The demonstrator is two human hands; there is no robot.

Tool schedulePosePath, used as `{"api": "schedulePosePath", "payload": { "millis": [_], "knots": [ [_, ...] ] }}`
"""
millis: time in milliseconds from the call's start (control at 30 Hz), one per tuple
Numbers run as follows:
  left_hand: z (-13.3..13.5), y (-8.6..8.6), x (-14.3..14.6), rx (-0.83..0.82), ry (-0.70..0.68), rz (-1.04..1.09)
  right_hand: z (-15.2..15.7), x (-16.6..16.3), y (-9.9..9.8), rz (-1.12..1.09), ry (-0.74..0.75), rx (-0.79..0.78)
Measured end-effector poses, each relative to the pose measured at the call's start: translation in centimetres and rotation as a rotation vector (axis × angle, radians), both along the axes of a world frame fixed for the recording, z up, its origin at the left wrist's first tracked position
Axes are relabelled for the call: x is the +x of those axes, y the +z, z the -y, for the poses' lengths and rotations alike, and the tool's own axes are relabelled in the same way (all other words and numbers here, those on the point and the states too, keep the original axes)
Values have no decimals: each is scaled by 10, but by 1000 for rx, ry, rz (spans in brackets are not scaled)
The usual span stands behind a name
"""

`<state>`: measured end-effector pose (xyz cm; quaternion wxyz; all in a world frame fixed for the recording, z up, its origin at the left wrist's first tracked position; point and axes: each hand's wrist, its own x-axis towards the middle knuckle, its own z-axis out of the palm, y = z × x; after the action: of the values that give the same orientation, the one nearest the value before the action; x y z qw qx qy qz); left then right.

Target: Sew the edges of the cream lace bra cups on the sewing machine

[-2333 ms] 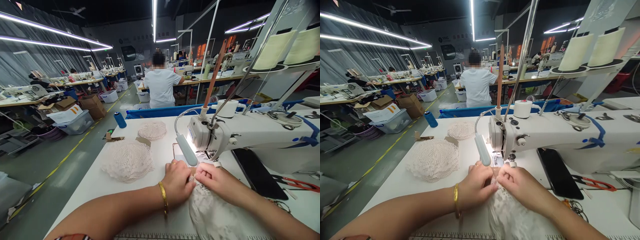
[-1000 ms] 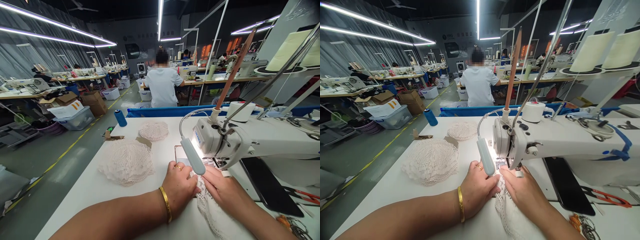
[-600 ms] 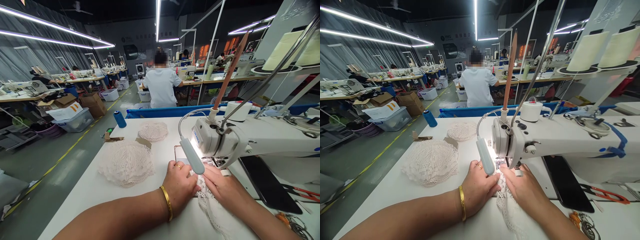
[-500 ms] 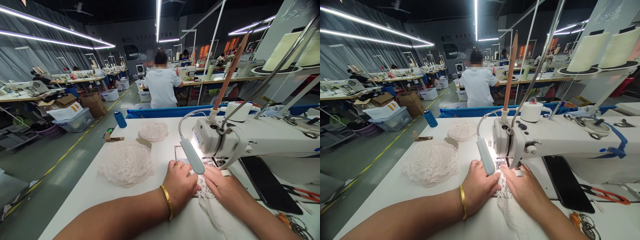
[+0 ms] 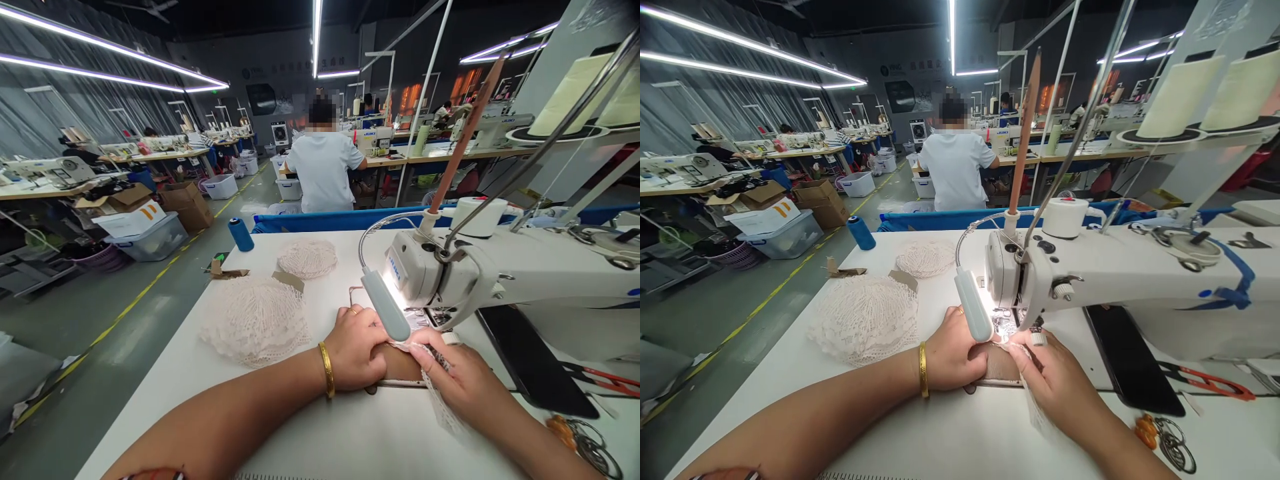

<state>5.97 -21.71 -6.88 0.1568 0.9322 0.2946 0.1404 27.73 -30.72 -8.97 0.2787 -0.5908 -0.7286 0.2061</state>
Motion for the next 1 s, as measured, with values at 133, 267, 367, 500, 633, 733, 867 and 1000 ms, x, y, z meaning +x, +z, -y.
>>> {"api": "schedulePosePath", "payload": {
  "millis": [133,267,367,500,633,733,867,1000],
  "knots": [
    [-4,-2,8,-45,34,50,-2,-1,0,-46,-137,-40],
    [-6,-6,10,3,20,92,-4,-4,-1,-56,-130,15],
    [-3,-7,5,85,-43,96,-2,-3,1,22,43,82],
    [6,-7,-9,185,-185,114,6,-1,7,229,250,151],
    [16,-8,-17,247,-204,126,11,0,13,342,295,161],
    [17,-11,-16,268,-203,120,11,1,14,362,299,197],
    [11,-16,-13,309,-202,93,8,1,11,358,290,231],
    [3,-20,-11,373,-189,93,4,0,8,343,281,266]
  ]
}}
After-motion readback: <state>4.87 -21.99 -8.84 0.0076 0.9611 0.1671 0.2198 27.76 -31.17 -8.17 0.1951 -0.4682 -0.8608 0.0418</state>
